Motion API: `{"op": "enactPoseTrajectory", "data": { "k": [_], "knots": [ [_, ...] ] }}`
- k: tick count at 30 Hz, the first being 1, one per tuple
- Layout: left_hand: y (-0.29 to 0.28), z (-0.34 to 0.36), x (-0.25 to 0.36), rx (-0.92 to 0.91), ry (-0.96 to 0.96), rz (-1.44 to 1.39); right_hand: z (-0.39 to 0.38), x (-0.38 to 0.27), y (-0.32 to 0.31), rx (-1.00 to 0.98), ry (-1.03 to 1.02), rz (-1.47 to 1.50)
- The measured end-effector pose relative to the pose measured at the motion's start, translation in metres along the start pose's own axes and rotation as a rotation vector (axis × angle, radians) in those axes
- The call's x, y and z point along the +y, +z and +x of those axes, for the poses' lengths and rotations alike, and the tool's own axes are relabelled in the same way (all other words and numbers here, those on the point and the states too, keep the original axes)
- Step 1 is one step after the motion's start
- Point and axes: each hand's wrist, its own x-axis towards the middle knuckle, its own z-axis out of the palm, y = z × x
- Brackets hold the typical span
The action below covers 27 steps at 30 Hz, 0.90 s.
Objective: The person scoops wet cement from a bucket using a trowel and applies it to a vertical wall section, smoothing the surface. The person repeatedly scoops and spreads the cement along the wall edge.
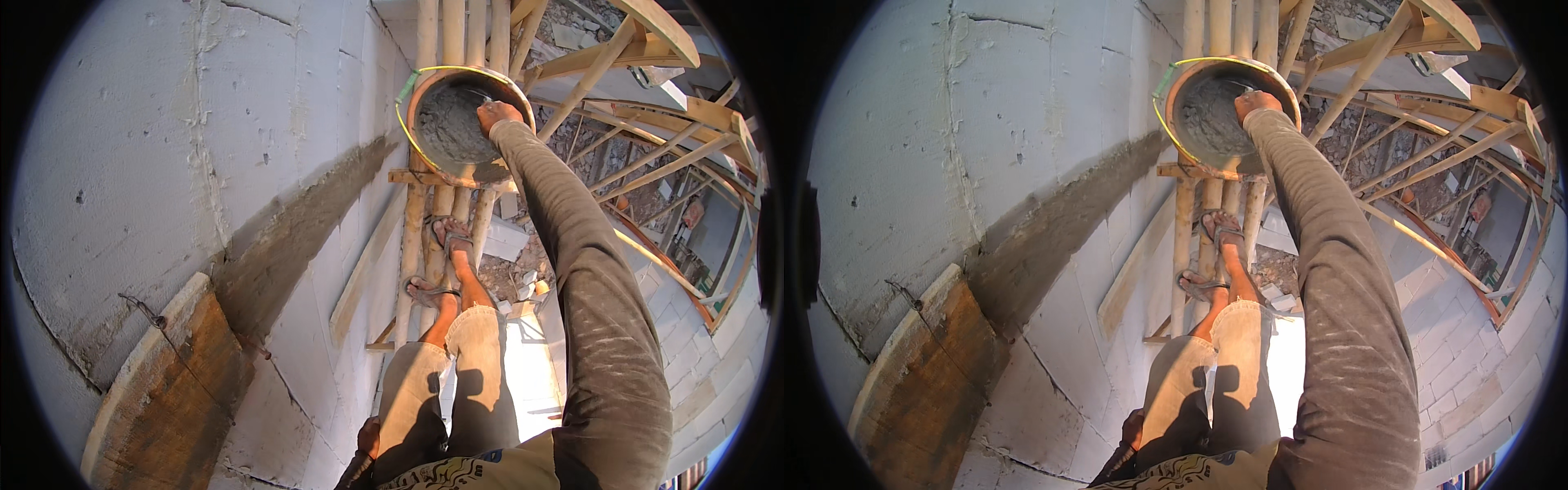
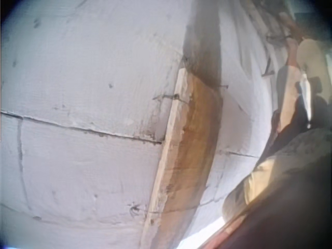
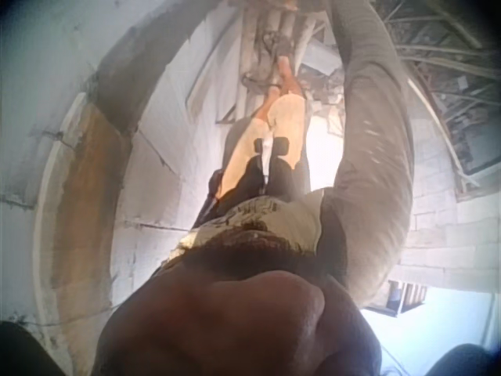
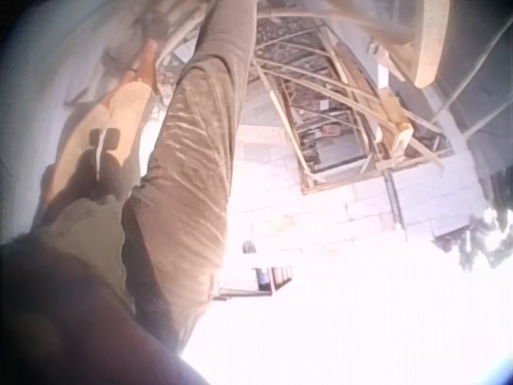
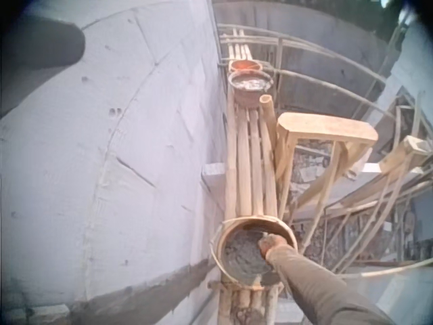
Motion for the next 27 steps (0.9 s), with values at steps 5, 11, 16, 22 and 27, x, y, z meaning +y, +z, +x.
{"op": "enactPoseTrajectory", "data": {
  "k": [5, 11, 16, 22, 27],
  "knots": [
    [0.002, 0.005, -0.008, -0.021, -0.031, 0.024, -0.045, 0.001, 0.039, -0.049, -0.392, -0.192],
    [0.004, -0.004, -0.013, 0.032, 0.042, 0.086, -0.062, -0.006, -0.047, -0.075, -0.03, 0.005],
    [-0.002, 0.019, -0.001, -0.028, 0.064, 0.131, -0.025, -0.031, 0.012, -0.053, -0.052, 0.076],
    [0.006, 0.113, 0.16, 0.217, 0.228, -0.115, -0.117, -0.003, 0.017, -0.084, -0.093, 0.294],
    [0.047, 0.277, 0.345, -0.005, 0.449, -0.464, -0.175, 0.026, 0.073, 0.171, 0.084, 0.683]
  ]
}}
